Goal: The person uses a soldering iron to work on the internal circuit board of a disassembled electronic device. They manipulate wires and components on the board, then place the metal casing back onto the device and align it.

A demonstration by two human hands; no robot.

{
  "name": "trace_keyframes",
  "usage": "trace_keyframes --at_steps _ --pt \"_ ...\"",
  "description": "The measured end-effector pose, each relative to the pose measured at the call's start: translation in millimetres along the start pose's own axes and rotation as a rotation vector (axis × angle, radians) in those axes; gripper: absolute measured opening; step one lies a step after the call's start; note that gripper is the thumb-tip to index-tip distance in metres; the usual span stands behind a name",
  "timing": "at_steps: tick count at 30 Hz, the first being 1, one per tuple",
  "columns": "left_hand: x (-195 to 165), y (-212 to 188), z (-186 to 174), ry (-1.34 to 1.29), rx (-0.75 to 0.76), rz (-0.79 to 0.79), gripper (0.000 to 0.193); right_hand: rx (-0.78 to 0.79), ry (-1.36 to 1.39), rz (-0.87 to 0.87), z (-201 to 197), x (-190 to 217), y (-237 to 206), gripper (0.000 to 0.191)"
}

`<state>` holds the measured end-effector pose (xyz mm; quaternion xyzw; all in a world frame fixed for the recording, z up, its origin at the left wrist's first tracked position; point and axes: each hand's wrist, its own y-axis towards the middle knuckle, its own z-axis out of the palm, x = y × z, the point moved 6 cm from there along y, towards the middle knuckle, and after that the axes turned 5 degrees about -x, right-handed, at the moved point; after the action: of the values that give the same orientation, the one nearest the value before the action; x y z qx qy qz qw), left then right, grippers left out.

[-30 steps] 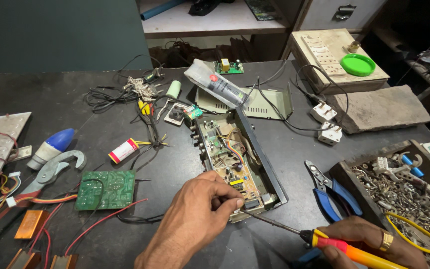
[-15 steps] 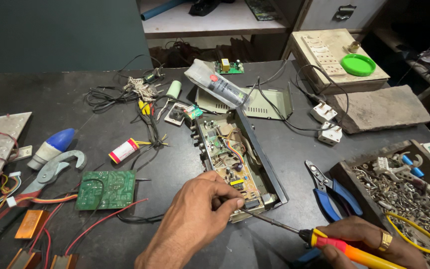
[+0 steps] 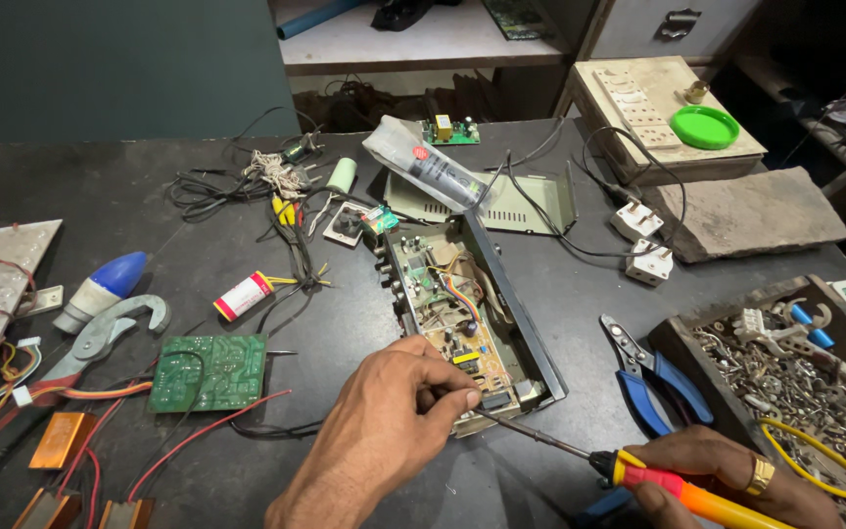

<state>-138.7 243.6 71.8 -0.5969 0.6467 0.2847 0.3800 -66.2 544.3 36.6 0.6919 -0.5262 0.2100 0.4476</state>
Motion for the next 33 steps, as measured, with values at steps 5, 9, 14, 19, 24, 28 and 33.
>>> trace_keyframes --at_steps 5,9,14,19,24,28,33 --pt "-1.3 -0.2 -1.0 -0.005 0.003 0.018 0.02 0.046 -0.034 0.065 0.0 -9.5 0.6 0.015" --pt "-1.4 0.0 -1.3 0.02 0.006 -0.006 0.019 0.107 -0.005 0.021 -0.1 -8.5 2.6 0.017" --pt "-1.7 -0.4 -0.8 0.031 0.017 -0.043 0.02 0.106 0.093 0.021 1.2 -5.5 2.8 0.014" --pt "-2.5 -0.6 -2.1 0.021 0.017 -0.04 0.02 0.069 0.034 0.042 4.0 -4.5 0.7 0.014" --pt "-2.8 -0.5 -1.7 0.01 0.022 -0.028 0.02 0.092 0.079 -0.05 2.7 1.9 5.8 0.013" --pt "-2.2 -0.5 -1.1 0.021 0.025 -0.035 0.02 0.078 0.079 -0.111 4.1 8.8 6.7 0.011" --pt "-2.1 -0.6 -1.2 0.016 0.02 -0.04 0.02 0.095 0.053 -0.085 3.2 11.2 6.3 0.014"
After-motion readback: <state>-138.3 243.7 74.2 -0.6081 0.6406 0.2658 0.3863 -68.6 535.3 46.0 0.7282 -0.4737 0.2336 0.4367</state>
